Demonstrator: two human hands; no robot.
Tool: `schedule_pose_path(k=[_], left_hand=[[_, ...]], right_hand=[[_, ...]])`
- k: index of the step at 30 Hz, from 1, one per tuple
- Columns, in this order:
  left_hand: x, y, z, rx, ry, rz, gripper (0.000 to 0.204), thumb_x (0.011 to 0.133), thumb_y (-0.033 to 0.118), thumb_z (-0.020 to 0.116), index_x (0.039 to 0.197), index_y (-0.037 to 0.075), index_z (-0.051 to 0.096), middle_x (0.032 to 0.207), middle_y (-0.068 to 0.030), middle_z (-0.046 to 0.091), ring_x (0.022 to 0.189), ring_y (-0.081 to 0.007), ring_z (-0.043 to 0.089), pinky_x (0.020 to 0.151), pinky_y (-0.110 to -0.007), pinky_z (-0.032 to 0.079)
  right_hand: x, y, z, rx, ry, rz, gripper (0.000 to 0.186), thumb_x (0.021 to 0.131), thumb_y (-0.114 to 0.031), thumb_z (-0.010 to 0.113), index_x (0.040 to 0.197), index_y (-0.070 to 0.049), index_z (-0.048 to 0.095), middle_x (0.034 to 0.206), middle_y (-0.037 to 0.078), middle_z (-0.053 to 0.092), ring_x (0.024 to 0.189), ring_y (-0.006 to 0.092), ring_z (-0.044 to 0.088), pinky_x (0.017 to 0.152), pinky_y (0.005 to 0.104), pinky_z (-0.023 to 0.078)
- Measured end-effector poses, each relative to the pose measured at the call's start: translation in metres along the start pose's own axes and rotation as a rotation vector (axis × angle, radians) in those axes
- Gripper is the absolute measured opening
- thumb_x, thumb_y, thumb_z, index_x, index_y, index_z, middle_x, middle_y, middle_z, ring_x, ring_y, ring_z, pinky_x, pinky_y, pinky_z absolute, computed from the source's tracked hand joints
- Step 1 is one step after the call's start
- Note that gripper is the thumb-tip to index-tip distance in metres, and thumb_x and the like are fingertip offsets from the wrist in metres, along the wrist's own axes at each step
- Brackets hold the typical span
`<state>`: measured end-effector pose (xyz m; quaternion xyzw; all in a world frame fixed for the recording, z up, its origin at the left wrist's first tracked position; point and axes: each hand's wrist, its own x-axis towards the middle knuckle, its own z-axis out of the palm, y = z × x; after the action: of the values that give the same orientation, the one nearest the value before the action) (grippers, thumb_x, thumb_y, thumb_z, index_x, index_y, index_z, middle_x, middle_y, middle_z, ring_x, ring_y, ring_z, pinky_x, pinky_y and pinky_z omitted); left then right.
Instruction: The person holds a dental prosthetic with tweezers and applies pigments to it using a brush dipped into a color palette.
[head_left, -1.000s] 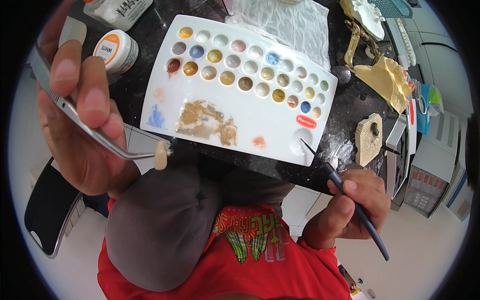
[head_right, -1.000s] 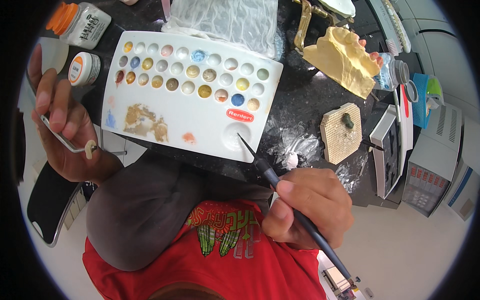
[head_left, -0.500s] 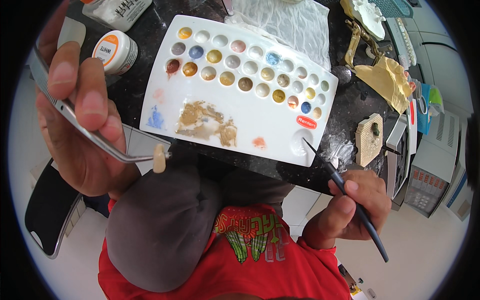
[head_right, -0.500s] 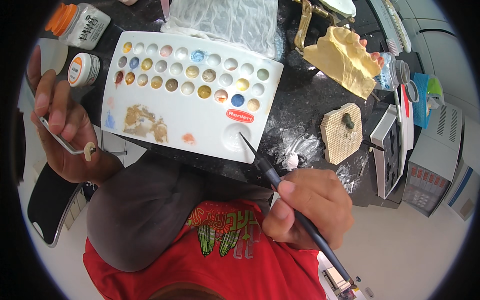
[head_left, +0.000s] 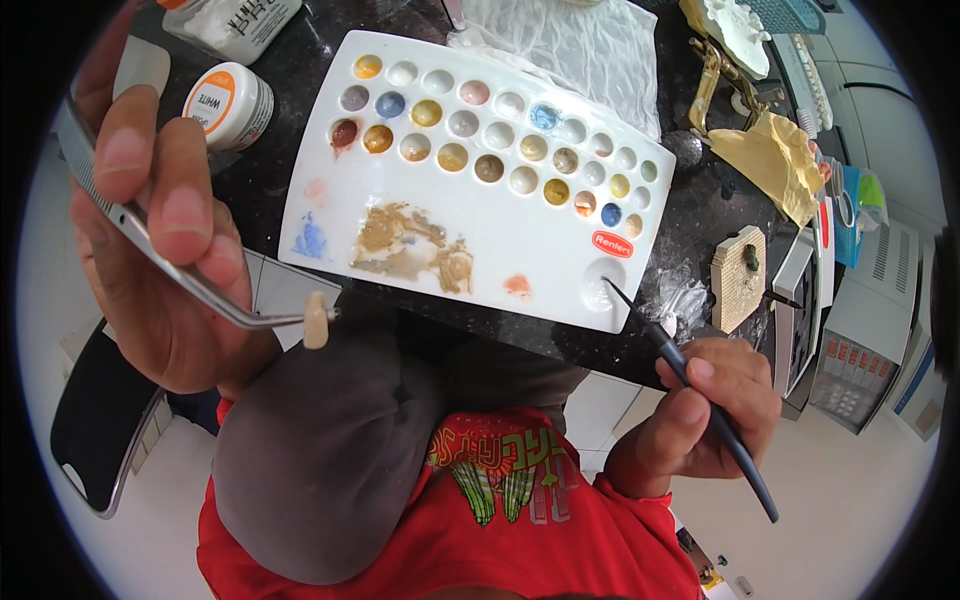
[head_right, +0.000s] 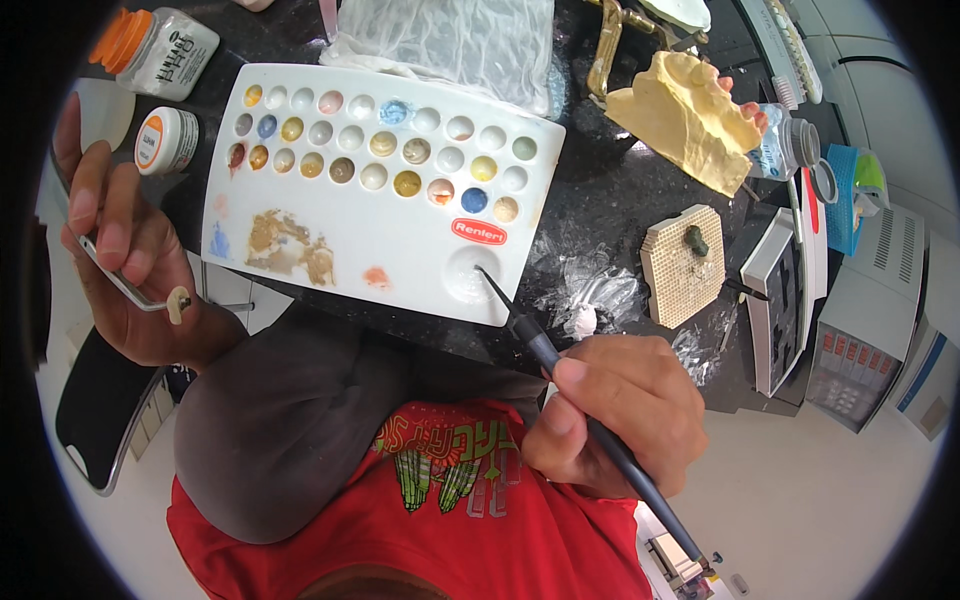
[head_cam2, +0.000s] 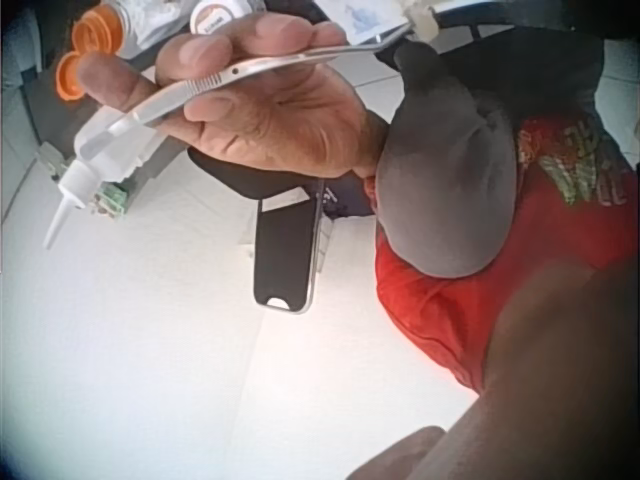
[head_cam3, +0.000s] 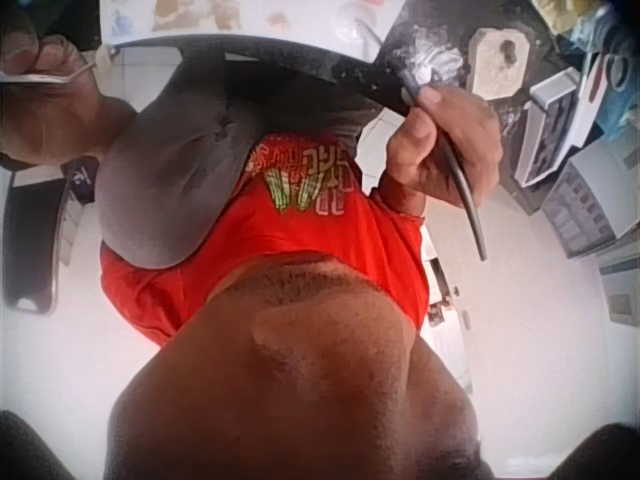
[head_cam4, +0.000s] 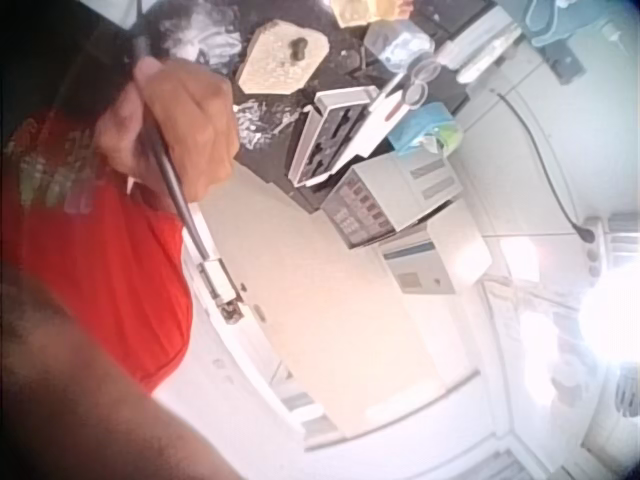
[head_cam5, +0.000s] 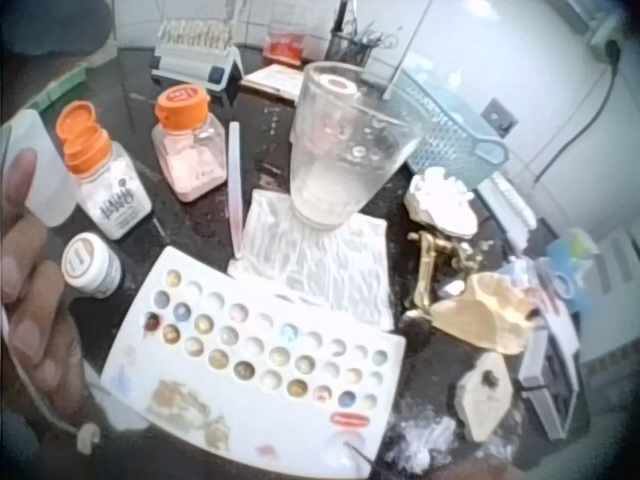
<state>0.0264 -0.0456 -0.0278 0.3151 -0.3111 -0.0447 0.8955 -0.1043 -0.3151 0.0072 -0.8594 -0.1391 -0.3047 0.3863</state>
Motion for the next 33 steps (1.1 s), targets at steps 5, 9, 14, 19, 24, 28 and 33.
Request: schedule_pose_path(k=[5,9,14,19,24,28,33], left_hand=[[0.000,-0.001,0.000,-0.004,0.006,0.003,0.053,0.096,0.014,0.035,0.129,-0.013,0.004,0.101,-0.0109,0.039,0.082,-0.0171,0.053,0.070,-0.027,0.059],[-0.002,-0.001,0.001,-0.024,0.025,-0.009,0.046,0.096,0.014,0.035,0.125,-0.012,0.011,0.099,-0.0111,0.039,0.082,-0.0176,0.055,0.071,-0.027,0.059],[-0.003,0.002,0.001,-0.050,0.019,-0.057,0.039,0.096,0.015,0.034,0.120,-0.011,0.016,0.097,-0.0113,0.039,0.083,-0.0182,0.056,0.072,-0.028,0.059],[-0.001,0.000,0.001,-0.013,0.024,-0.004,0.046,0.096,0.014,0.034,0.125,-0.013,0.011,0.099,-0.0119,0.039,0.082,-0.0177,0.055,0.070,-0.027,0.059],[-0.001,0.003,0.000,-0.012,0.003,0.016,0.047,0.096,0.014,0.034,0.125,-0.014,0.010,0.101,-0.0121,0.038,0.083,-0.0176,0.054,0.070,-0.027,0.059],[-0.002,-0.006,0.003,-0.057,0.024,-0.011,0.039,0.096,0.013,0.034,0.120,-0.013,0.016,0.102,-0.0123,0.038,0.085,-0.0183,0.054,0.072,-0.028,0.059],[-0.004,0.002,0.007,-0.078,0.057,-0.008,0.033,0.096,0.011,0.034,0.117,-0.010,0.020,0.102,-0.0118,0.037,0.085,-0.0185,0.054,0.074,-0.030,0.058]], right_hand=[[-0.001,0.001,0.001,0.008,0.006,-0.002,0.014,0.072,-0.005,0.059,0.082,0.005,0.058,0.063,0.010,0.056,0.048,0.0178,0.054,0.043,0.0243,0.042],[-0.002,0.001,0.001,0.028,0.015,0.013,0.014,0.072,-0.004,0.059,0.082,0.005,0.058,0.063,0.010,0.055,0.048,0.0177,0.054,0.043,0.0242,0.041],[-0.001,0.000,0.000,0.010,0.000,0.021,0.014,0.072,-0.004,0.059,0.082,0.005,0.058,0.063,0.010,0.055,0.048,0.0176,0.054,0.043,0.0244,0.041],[-0.001,0.002,-0.004,0.034,-0.039,-0.013,0.017,0.073,-0.005,0.058,0.087,0.004,0.057,0.068,0.010,0.055,0.050,0.0170,0.054,0.043,0.0241,0.042],[-0.004,-0.003,-0.010,0.079,0.006,0.055,0.021,0.081,-0.012,0.059,0.097,0.000,0.052,0.077,0.010,0.051,0.050,0.0144,0.053,0.045,0.0229,0.044],[-0.012,-0.005,-0.005,0.124,0.105,0.174,0.020,0.085,-0.016,0.059,0.096,-0.002,0.051,0.077,0.009,0.049,0.050,0.0136,0.053,0.045,0.0221,0.044],[0.000,0.003,-0.013,0.206,-0.088,0.057,0.023,0.081,-0.008,0.058,0.101,0.001,0.050,0.072,0.010,0.049,0.046,0.0133,0.051,0.038,0.0225,0.040]])
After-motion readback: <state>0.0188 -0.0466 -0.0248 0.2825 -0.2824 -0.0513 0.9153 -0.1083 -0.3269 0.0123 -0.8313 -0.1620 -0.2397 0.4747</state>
